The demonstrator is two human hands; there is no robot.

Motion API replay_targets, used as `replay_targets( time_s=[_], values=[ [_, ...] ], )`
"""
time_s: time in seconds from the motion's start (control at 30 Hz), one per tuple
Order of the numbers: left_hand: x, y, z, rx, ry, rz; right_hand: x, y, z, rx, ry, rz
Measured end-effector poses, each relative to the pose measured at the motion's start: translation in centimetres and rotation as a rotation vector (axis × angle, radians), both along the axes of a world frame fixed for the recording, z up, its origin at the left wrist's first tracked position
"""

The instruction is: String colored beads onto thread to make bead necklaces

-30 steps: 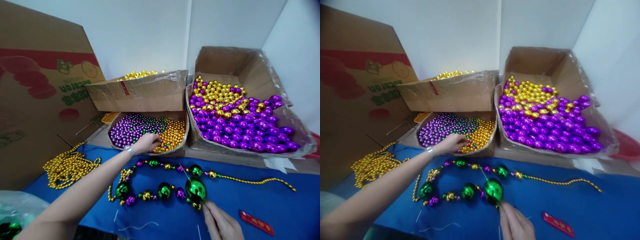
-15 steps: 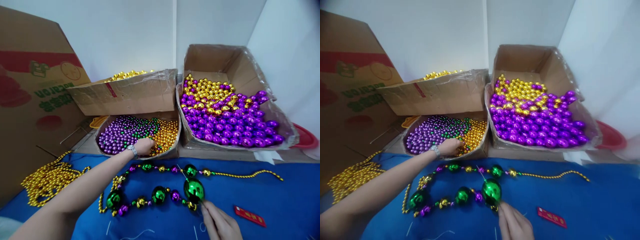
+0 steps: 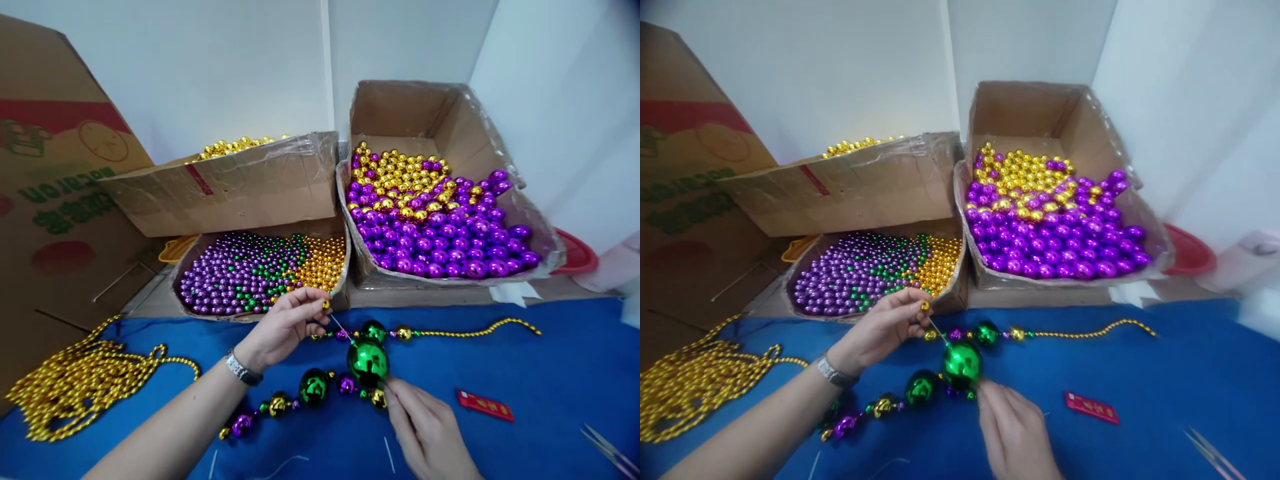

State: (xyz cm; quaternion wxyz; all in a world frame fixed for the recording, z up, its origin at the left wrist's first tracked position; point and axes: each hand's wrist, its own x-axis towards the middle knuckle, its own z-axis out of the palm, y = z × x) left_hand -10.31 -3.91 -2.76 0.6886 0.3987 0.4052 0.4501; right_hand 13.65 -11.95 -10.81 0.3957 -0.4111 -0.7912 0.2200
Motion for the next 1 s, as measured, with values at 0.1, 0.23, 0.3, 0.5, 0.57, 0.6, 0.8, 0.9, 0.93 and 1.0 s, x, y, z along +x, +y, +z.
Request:
replay_targets(
  time_s=[0.1, 0.23, 0.3, 0.5, 0.57, 0.6, 0.8, 0.9, 0.93, 1.0],
  values=[
    [0.2, -0.3, -0.3, 0.018, 0.019, -0.023, 0.2, -0.1, 0.0, -0.008, -0.010, -0.004],
    [0.7, -0.5, -0.4, 0.049, 0.069, -0.031, 0.5, -0.2, -0.1, -0.032, -0.022, -0.013],
    [0.8, -0.6, -0.3, 0.074, 0.126, -0.025, 0.7, -0.2, -0.3, -0.023, -0.039, -0.013],
    [2.0, -0.8, 0.8, 0.250, 0.445, -0.061, 1.9, 0.0, -1.4, 0.118, -0.147, -0.057],
    [3.3, -0.8, 0.5, 0.280, 0.499, -0.087, 2.4, 0.4, -2.2, 0.101, -0.158, -0.091],
    [4.1, -0.8, -0.1, 0.283, 0.502, -0.098, 2.7, 0.7, -2.7, 0.062, -0.156, -0.111],
    [8.6, -0.1, -4.9, 0.337, 0.550, -0.110, 5.2, 1.9, -6.6, -0.075, -0.227, -0.231],
    [9.4, 0.1, -4.6, 0.493, 0.667, -0.121, 6.3, 2.1, -6.6, -0.057, -0.256, -0.256],
    [9.5, 0.1, -4.0, 0.539, 0.696, -0.121, 6.4, 2.2, -6.1, -0.052, -0.250, -0.267],
    [9.7, 0.0, -2.2, 0.603, 0.722, -0.119, 6.1, 2.5, -4.7, -0.039, -0.202, -0.275]
  ],
)
